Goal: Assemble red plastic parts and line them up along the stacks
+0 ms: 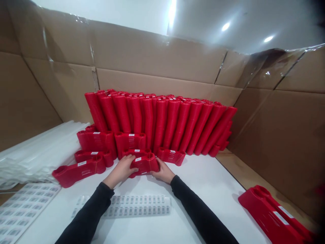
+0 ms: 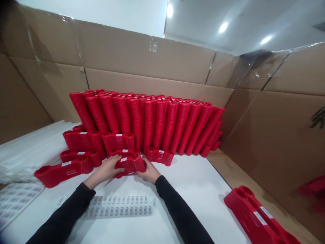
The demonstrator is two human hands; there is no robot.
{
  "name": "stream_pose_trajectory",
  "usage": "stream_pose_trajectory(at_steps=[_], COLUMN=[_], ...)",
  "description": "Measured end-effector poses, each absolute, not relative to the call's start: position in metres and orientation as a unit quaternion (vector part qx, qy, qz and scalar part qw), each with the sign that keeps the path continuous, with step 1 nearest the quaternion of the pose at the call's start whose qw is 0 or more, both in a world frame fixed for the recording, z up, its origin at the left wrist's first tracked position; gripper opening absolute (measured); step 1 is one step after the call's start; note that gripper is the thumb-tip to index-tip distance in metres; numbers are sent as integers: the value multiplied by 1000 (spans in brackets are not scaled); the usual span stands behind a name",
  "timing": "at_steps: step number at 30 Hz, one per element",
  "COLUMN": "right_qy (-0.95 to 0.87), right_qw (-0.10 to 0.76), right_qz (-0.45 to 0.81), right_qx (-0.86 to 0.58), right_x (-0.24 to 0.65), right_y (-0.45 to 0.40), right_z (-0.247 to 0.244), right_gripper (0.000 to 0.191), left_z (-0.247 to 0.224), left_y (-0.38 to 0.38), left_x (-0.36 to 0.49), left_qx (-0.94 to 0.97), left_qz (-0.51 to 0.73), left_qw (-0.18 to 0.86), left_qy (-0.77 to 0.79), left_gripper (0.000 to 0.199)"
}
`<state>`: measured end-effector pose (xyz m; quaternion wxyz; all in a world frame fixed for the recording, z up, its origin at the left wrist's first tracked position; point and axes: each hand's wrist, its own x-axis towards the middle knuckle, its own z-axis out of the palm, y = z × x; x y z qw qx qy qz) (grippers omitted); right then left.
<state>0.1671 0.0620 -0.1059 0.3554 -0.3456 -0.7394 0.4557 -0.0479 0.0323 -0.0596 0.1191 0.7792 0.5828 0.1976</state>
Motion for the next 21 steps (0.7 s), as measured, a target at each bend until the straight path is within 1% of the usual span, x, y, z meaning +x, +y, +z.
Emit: stream_pose_trajectory(at_steps=[2, 4, 8, 11, 15, 21], right_qy=[-728, -720, -709, -701, -680, -641], right_qw=[357, 360, 376, 390, 417, 471], right_qz=[470, 484, 501, 510, 521, 518], right_qx=[-348, -344, -323, -310, -303, -315], right_x=[167, 167, 168, 167, 162, 164], right_y=[63, 63, 62, 61, 61, 57], right_z=[-106, -105, -103, -105, -109, -103], right_gripper=[47, 48, 62, 68, 63, 48], left_z=[-59, -59, -61, -63, -64, -55], left_y=[32, 32, 31, 31, 31, 30], left_x=[-48, -47, -45, -44, -40, -35], left_qx=[776, 774, 775, 780, 787, 786], left_qz=[205, 212, 225, 239, 261, 313], left_qw=[124, 127, 127, 125, 126, 116], left_qy=[583, 583, 577, 565, 545, 520], left_gripper=[42, 38, 30, 31, 34, 35])
